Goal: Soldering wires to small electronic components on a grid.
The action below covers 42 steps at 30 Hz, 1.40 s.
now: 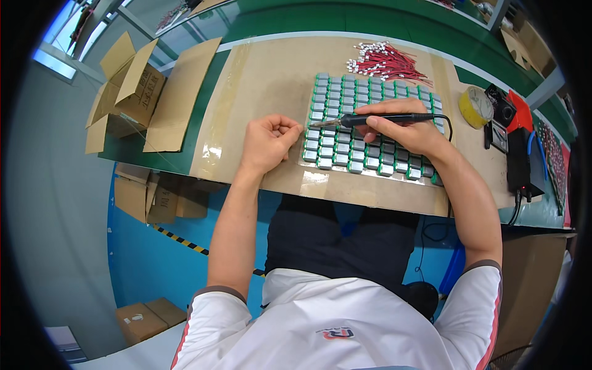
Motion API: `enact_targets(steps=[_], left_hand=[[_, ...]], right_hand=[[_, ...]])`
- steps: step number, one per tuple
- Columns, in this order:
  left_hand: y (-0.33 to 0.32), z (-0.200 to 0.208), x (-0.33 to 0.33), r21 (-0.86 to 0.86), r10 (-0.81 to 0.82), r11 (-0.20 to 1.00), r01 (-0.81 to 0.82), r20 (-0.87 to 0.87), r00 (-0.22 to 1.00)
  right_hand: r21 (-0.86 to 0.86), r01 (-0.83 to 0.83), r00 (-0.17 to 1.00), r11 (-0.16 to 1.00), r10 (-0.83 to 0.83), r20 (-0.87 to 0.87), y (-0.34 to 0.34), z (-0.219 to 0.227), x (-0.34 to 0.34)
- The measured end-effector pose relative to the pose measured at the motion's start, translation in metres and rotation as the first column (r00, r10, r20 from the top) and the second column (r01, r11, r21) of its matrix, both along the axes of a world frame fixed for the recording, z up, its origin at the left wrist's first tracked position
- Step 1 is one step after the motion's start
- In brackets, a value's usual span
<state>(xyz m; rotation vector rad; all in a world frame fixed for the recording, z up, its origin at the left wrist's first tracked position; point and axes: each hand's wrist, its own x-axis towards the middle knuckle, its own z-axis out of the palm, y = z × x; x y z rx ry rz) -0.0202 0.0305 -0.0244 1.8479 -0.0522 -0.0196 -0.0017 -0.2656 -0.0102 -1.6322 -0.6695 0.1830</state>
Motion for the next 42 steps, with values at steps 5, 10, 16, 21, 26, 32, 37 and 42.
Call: enact_targets(steps=[5,10,16,21,26,32,37,42], left_hand=[[-0.005,0.005,-0.002,0.025,0.015,1.000,-0.015,-0.030,0.999],[0.000,0.006,-0.012,-0.125,0.035,0.992,-0.021,0.117,0.993],[-0.021,0.030,-0.036,0.388,-0.234,0.921,0.033,0.485,0.842],[-0.031,0.028,-0.038,0.533,-0.356,0.844,0.055,0.482,0.801],[-0.039,0.033,-0.045,0.703,-0.384,0.703,0.109,0.247,0.890],[-0.044,0.038,-0.047,0.697,-0.358,0.706,0.127,0.196,0.913],[-0.042,0.036,-0.046,0.665,-0.337,0.736,0.129,0.194,0.921],[-0.039,0.033,-0.049,0.668,-0.345,0.734,0.120,0.215,0.914]], right_hand=[[0.018,0.008,1.000,1.000,-0.008,0.004,-0.002,0.000,-0.002],[0.088,0.034,0.998,0.996,-0.030,-0.052,0.000,0.005,-0.004],[0.088,0.115,0.991,0.989,-0.120,0.057,-0.004,-0.001,0.000],[0.116,0.155,0.985,0.981,-0.163,0.061,-0.005,0.004,-0.001],[0.148,0.169,0.976,0.974,-0.187,0.112,-0.006,0.005,0.000],[0.158,0.175,0.973,0.972,-0.195,0.125,-0.008,0.005,0.001],[0.160,0.166,0.968,0.973,-0.192,0.162,-0.008,0.006,0.003],[0.178,0.165,0.971,0.970,-0.191,0.143,-0.008,0.008,0.000]])
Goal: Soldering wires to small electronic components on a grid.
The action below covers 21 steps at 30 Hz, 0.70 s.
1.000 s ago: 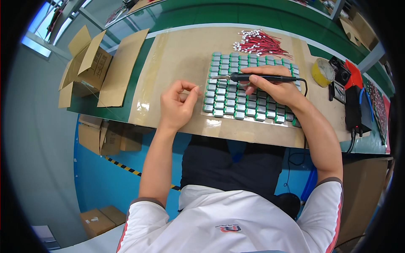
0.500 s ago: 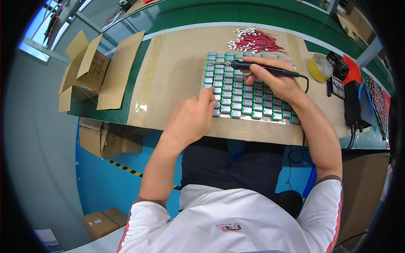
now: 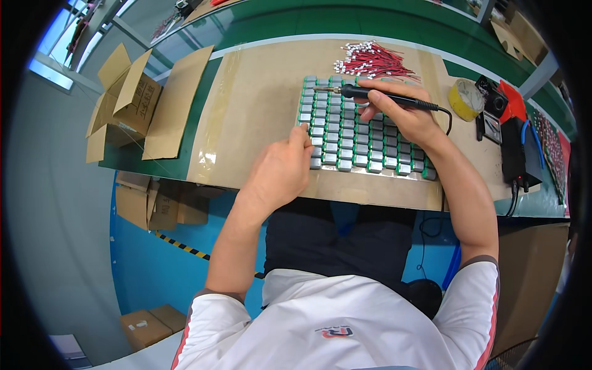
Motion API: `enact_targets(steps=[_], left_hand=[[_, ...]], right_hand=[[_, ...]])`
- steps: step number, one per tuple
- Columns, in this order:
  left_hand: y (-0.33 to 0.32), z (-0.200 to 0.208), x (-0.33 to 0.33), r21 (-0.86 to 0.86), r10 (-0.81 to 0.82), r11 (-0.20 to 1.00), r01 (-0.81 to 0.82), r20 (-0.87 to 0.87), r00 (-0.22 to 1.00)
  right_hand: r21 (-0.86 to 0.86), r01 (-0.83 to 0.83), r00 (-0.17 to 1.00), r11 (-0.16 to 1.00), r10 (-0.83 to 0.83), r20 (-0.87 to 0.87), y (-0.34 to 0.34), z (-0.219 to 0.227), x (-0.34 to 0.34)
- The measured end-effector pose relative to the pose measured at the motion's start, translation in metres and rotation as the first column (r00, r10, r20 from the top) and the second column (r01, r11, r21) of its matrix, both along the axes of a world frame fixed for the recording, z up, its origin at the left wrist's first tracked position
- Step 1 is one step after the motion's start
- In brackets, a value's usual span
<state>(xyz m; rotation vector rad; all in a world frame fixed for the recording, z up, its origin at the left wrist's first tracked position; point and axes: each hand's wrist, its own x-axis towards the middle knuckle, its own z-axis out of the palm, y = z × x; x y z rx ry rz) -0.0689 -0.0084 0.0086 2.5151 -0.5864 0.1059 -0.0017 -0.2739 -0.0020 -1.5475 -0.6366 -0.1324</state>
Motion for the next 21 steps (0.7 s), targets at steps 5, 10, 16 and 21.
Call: enact_targets(steps=[5,10,16,21], left_hand=[[-0.001,0.005,-0.001,0.017,-0.006,1.000,0.007,-0.042,0.999],[-0.007,0.001,-0.013,-0.001,-0.049,0.999,0.049,-0.019,0.999],[-0.006,-0.001,-0.012,-0.086,-0.069,0.993,0.076,0.078,0.995],[0.016,-0.005,-0.009,-0.383,0.185,0.918,-0.100,0.193,0.964]], right_hand=[[-0.029,0.003,1.000,1.000,-0.002,0.024,-0.002,-0.002,0.001],[-0.004,0.006,1.000,1.000,-0.006,0.009,-0.002,0.000,0.001],[-0.051,0.040,0.997,0.998,-0.037,0.067,-0.006,0.004,0.004],[-0.120,0.003,0.989,0.993,0.015,0.148,-0.018,0.023,0.000]])
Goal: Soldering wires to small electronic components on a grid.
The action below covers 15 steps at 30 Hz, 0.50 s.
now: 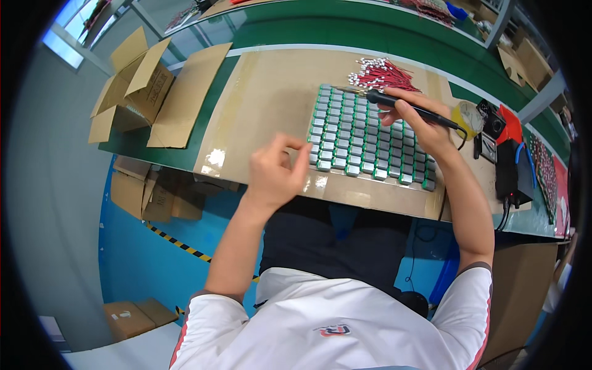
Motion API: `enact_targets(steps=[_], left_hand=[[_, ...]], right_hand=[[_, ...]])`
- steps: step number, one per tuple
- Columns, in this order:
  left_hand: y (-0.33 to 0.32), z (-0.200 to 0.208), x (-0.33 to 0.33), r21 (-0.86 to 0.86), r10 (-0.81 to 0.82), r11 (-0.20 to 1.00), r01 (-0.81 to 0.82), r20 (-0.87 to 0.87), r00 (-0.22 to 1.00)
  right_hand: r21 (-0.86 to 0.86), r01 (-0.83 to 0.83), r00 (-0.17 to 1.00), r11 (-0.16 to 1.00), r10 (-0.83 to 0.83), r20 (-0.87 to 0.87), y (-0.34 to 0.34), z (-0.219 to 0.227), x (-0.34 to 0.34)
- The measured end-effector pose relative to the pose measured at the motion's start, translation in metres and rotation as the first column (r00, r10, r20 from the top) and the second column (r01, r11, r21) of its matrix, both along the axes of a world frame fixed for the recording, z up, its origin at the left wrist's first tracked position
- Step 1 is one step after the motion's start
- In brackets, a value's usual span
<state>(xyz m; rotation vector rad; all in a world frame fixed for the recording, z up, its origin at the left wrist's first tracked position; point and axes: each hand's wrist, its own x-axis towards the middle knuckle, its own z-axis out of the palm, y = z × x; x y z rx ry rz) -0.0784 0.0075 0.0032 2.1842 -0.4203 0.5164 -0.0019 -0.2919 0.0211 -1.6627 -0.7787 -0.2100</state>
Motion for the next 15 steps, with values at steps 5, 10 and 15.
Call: enact_targets(steps=[5,10,15], left_hand=[[0.042,-0.029,0.024,-0.453,-0.003,0.890,-0.050,-0.114,0.993],[0.047,-0.042,0.039,-0.519,-0.042,0.852,-0.064,-0.189,0.981],[0.028,-0.019,0.034,-0.608,-0.147,0.772,-0.184,-0.453,0.879]], right_hand=[[-0.078,-0.056,0.995,0.995,0.062,0.073,0.009,0.011,-0.010],[-0.160,-0.059,0.989,0.985,0.079,0.124,0.021,-0.003,-0.016],[-0.149,-0.068,0.997,0.987,0.072,0.018,0.026,-0.012,-0.025]])
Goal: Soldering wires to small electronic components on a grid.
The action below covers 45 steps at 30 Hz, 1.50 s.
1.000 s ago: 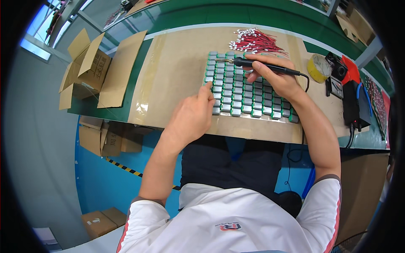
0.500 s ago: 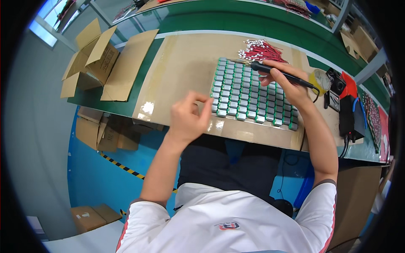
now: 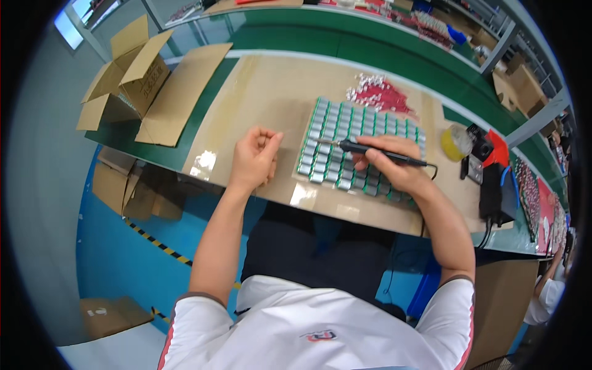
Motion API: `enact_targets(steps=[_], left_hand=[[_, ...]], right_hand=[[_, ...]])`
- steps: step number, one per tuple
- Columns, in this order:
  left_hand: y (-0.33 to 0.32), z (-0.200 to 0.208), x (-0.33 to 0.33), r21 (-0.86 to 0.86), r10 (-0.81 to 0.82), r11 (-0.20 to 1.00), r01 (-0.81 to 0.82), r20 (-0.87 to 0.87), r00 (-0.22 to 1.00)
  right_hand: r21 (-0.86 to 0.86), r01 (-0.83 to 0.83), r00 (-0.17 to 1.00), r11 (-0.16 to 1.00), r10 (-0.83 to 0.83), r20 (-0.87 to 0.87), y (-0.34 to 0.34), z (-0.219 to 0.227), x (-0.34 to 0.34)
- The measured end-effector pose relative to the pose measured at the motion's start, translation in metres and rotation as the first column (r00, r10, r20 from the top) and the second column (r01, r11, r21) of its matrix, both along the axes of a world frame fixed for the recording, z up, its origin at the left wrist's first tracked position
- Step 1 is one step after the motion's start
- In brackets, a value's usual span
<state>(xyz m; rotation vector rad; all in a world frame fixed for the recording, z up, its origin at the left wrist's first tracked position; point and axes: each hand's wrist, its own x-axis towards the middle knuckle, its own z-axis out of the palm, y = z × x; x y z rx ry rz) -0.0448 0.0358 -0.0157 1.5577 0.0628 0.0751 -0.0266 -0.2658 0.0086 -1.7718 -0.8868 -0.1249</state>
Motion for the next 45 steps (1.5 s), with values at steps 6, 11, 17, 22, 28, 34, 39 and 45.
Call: enact_targets(steps=[6,11,17,22,28,34,39,45], left_hand=[[0.010,-0.041,0.014,0.258,0.000,0.964,-0.057,0.214,0.977],[0.022,-0.030,-0.001,0.127,-0.007,0.992,-0.016,0.177,0.984],[0.002,-0.006,0.007,0.054,-0.022,0.998,0.024,-0.035,0.999],[0.003,-0.013,0.006,0.153,-0.045,0.988,0.037,0.046,0.998],[0.006,-0.012,0.004,0.204,-0.069,0.977,0.061,0.030,0.997],[0.008,-0.010,0.005,0.200,-0.068,0.978,0.066,0.007,0.998],[0.007,-0.009,0.006,0.221,-0.062,0.973,0.061,-0.006,0.998],[0.005,-0.008,0.006,0.240,-0.055,0.969,0.056,-0.014,0.998]], right_hand=[[-0.037,-0.023,0.983,0.999,0.016,-0.183,0.001,-0.020,-0.001],[0.103,-0.010,0.964,0.995,0.037,-0.264,0.010,-0.024,-0.004],[0.024,0.026,0.984,0.999,-0.021,-0.179,0.003,-0.009,0.001],[0.042,0.004,0.973,0.999,0.006,-0.232,0.006,-0.015,0.004],[0.028,0.009,0.977,1.000,-0.003,-0.213,0.007,-0.018,0.001],[0.031,0.006,0.975,1.000,0.001,-0.224,0.008,-0.020,0.002],[0.043,-0.003,0.973,0.999,0.013,-0.231,0.008,-0.021,0.002],[0.044,-0.012,0.970,0.999,0.023,-0.242,0.007,-0.020,0.003]])
